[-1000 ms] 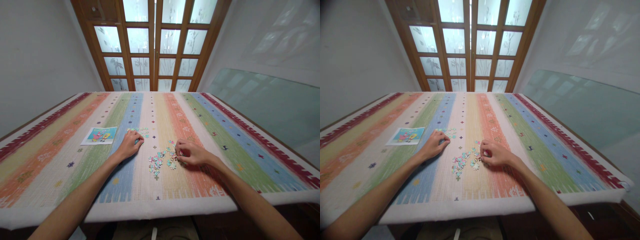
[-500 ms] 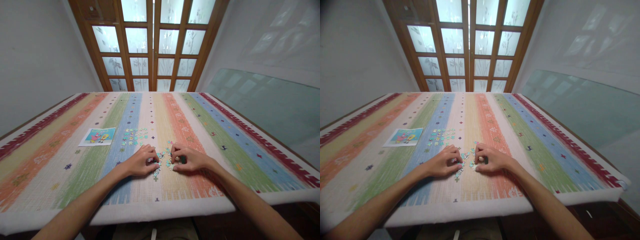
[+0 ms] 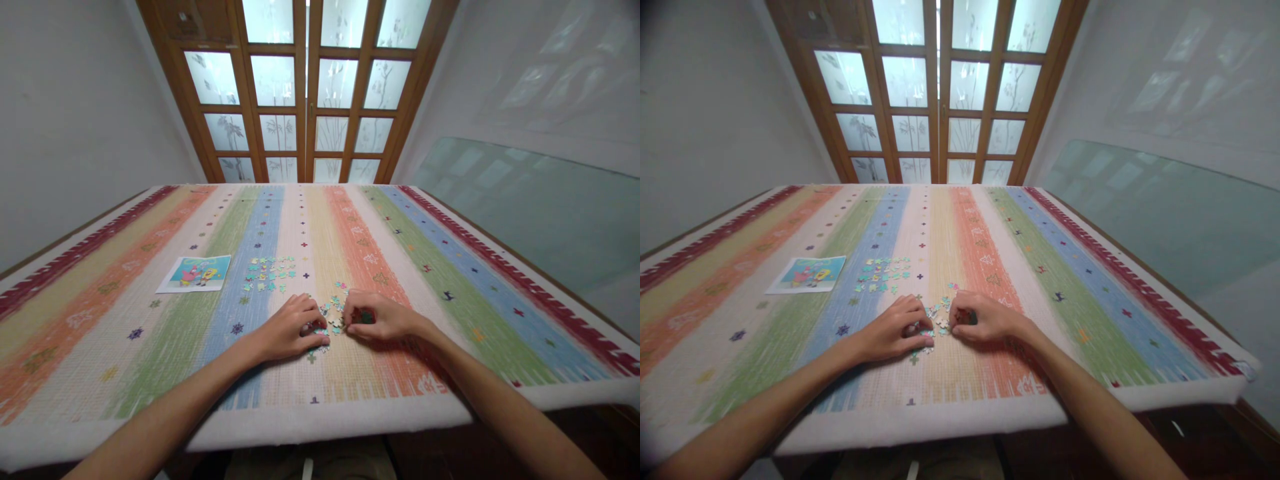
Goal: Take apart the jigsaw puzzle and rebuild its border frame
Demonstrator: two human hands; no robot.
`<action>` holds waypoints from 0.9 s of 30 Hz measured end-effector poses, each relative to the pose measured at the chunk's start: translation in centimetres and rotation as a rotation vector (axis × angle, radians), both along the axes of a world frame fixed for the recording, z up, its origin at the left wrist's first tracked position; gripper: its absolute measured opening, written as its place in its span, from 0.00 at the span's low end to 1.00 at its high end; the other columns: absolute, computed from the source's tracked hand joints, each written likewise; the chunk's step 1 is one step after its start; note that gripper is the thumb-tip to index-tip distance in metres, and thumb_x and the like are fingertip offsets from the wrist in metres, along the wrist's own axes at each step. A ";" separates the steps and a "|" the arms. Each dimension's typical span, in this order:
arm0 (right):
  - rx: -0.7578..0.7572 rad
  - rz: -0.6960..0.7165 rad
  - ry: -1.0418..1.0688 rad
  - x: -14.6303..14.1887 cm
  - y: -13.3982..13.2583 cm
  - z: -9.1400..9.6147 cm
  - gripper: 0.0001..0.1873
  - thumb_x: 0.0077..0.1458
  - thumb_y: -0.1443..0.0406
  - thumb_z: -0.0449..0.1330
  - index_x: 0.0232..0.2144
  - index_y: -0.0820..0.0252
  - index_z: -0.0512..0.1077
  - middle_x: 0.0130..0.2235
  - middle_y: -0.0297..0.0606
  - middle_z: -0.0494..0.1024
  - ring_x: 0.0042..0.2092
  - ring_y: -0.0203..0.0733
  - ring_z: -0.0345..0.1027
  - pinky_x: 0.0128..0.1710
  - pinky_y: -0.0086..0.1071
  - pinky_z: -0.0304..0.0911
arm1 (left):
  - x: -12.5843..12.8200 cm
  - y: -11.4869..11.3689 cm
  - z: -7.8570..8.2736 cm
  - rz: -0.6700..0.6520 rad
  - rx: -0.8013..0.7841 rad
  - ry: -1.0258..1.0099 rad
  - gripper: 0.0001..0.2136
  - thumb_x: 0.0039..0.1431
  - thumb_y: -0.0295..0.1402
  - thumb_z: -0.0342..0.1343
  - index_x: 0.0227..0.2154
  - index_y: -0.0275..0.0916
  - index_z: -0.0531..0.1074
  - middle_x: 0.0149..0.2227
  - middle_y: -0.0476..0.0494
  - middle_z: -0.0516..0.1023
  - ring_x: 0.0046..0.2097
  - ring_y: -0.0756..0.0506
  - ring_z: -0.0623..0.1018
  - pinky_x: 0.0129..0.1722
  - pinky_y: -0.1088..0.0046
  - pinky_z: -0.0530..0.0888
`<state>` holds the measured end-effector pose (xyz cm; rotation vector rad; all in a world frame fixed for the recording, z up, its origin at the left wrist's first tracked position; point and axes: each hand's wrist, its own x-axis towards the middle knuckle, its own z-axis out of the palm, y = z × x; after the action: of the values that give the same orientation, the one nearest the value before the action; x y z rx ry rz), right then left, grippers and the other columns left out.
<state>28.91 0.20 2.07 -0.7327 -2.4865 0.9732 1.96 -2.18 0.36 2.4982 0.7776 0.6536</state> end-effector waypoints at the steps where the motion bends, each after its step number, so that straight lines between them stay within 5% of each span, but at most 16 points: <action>1: -0.010 -0.021 0.008 -0.1 -0.1 0.0 0.03 0.58 0.64 0.63 0.34 0.58 0.74 0.32 0.35 0.75 0.34 0.38 0.65 0.36 0.34 0.63 | 0.1 -0.1 0.0 0.005 0.002 -0.008 0.10 0.67 0.43 0.60 0.39 0.42 0.75 0.36 0.46 0.75 0.41 0.42 0.72 0.44 0.63 0.68; 7: -0.116 -0.093 0.098 -1.1 -0.8 -0.4 0.07 0.59 0.60 0.65 0.33 0.59 0.76 0.30 0.33 0.74 0.30 0.36 0.65 0.32 0.32 0.61 | 1.1 -0.6 0.1 0.037 0.037 -0.074 0.10 0.70 0.43 0.55 0.42 0.42 0.73 0.37 0.44 0.76 0.42 0.42 0.71 0.44 0.62 0.68; 13: -0.008 -0.132 0.111 -2.1 -1.2 -0.9 0.08 0.62 0.60 0.62 0.37 0.58 0.76 0.32 0.36 0.76 0.34 0.39 0.67 0.36 0.35 0.64 | 0.8 -0.4 0.6 0.040 0.024 -0.087 0.10 0.73 0.37 0.49 0.35 0.42 0.70 0.35 0.44 0.75 0.40 0.42 0.71 0.43 0.61 0.69; 19: 0.206 -0.097 0.110 -2.3 -0.8 -1.1 0.05 0.65 0.65 0.59 0.41 0.56 0.75 0.41 0.39 0.81 0.45 0.44 0.72 0.57 0.48 0.61 | -1.5 2.1 0.7 0.283 0.097 -0.083 0.09 0.71 0.33 0.47 0.36 0.41 0.70 0.36 0.43 0.75 0.42 0.41 0.71 0.47 0.58 0.69; 23: 0.286 -0.092 0.084 -2.2 -0.6 -1.2 0.07 0.66 0.66 0.58 0.38 0.56 0.77 0.42 0.40 0.81 0.45 0.45 0.72 0.54 0.48 0.63 | -3.0 3.7 0.2 0.458 0.119 -0.039 0.07 0.69 0.32 0.50 0.35 0.40 0.70 0.38 0.42 0.74 0.45 0.40 0.70 0.51 0.56 0.69; 27: 0.303 -0.100 0.057 -2.1 -0.6 -1.2 0.07 0.66 0.66 0.58 0.37 0.56 0.77 0.42 0.41 0.80 0.46 0.46 0.71 0.52 0.47 0.63 | -3.5 4.6 -0.6 0.501 0.149 0.010 0.07 0.68 0.32 0.52 0.35 0.39 0.73 0.40 0.42 0.73 0.47 0.39 0.70 0.51 0.55 0.69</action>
<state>26.85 -0.41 0.89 -0.7105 -2.4451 0.5561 -1.57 2.46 -0.26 2.4453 1.4274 0.8919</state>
